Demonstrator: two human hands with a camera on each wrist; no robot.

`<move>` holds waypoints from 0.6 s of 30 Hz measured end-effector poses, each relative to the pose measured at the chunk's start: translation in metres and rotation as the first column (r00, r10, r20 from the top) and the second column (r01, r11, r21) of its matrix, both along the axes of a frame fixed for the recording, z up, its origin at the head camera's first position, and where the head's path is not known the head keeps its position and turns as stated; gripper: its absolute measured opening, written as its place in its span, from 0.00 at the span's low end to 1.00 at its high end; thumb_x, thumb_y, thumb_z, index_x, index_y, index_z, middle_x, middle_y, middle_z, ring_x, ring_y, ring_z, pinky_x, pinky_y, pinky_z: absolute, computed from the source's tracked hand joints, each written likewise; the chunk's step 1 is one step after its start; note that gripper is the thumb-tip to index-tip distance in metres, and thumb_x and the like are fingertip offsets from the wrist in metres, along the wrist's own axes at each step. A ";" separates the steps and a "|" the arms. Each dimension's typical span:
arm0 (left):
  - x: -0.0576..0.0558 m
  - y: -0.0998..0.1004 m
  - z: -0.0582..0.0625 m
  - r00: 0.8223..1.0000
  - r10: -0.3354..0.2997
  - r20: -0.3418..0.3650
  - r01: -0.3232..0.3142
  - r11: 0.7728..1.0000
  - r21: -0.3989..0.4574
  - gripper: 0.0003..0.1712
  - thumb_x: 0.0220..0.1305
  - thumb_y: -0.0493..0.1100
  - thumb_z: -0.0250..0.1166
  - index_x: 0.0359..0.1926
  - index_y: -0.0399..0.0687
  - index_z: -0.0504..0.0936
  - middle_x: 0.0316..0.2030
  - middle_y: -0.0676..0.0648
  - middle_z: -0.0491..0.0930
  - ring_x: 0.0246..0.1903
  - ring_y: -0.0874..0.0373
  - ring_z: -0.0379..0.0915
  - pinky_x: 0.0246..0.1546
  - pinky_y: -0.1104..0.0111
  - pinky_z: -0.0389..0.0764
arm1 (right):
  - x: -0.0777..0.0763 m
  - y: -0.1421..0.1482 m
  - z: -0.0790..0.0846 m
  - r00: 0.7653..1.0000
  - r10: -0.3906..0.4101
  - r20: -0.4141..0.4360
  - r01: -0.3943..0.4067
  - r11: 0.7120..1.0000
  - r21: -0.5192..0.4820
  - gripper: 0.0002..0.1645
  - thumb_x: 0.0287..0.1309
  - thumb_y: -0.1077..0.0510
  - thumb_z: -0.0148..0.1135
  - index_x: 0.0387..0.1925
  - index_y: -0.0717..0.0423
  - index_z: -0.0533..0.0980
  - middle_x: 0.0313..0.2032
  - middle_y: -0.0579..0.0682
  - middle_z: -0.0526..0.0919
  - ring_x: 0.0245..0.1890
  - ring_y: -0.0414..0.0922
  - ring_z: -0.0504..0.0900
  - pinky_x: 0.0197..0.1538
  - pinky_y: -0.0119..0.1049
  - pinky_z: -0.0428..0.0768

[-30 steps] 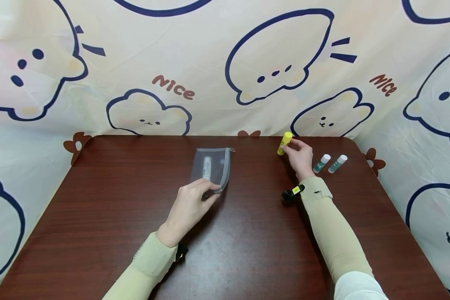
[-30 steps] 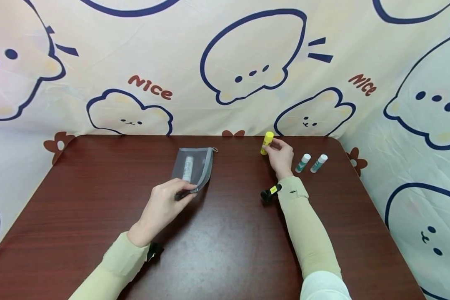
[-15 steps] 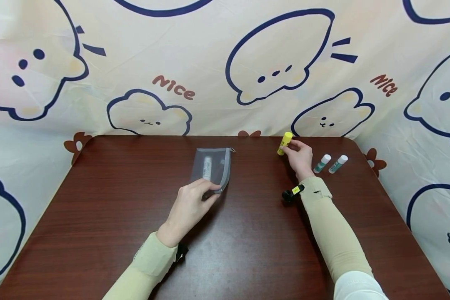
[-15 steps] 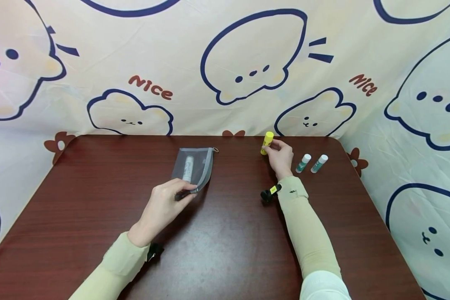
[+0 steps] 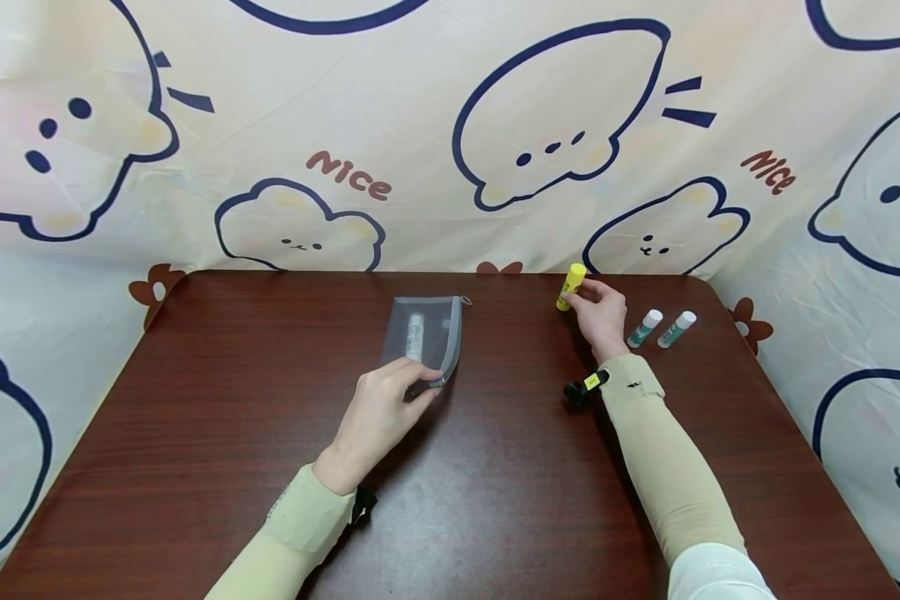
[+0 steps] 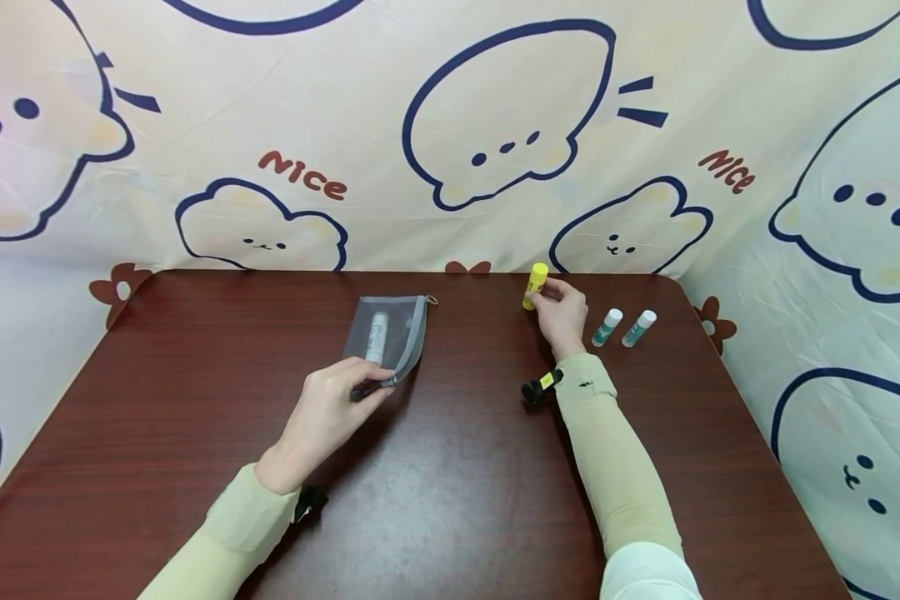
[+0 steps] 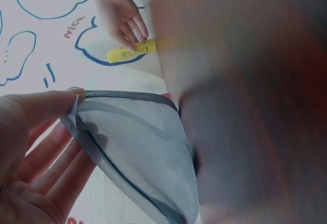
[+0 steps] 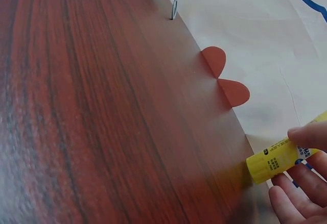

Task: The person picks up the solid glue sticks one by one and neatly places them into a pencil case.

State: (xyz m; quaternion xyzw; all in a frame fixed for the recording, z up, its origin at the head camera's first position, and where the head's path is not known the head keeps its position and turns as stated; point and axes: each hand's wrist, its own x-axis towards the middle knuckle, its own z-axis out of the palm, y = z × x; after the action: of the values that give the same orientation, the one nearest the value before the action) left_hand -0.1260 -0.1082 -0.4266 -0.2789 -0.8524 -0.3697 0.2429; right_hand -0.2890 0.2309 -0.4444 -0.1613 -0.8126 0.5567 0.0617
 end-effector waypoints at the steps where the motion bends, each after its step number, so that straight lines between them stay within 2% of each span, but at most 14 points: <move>1: 0.000 0.000 0.000 1.000 0.000 -0.001 0.000 1.000 0.000 0.14 0.52 0.29 0.79 0.40 0.45 0.89 0.36 0.51 0.85 0.35 0.57 0.84 0.35 0.68 0.83 | 0.000 0.000 0.000 1.000 0.000 -0.004 0.000 1.000 0.000 0.27 0.65 0.53 0.71 0.63 0.55 0.79 0.57 0.53 0.81 0.58 0.48 0.78 0.60 0.42 0.77; 18: -0.001 0.000 -0.001 1.000 0.003 0.003 -0.003 1.000 -0.005 0.14 0.52 0.29 0.79 0.40 0.45 0.89 0.36 0.51 0.85 0.34 0.56 0.84 0.34 0.67 0.83 | 0.002 0.000 0.002 1.000 0.000 -0.014 -0.001 1.000 -0.019 0.28 0.66 0.52 0.70 0.64 0.55 0.78 0.58 0.54 0.81 0.58 0.48 0.78 0.59 0.41 0.78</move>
State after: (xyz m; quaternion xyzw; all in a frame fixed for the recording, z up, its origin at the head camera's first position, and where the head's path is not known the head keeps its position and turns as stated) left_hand -0.1268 -0.1083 -0.4275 -0.2775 -0.8541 -0.3677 0.2416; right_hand -0.2867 0.2310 -0.4423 -0.1579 -0.8067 0.5657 0.0654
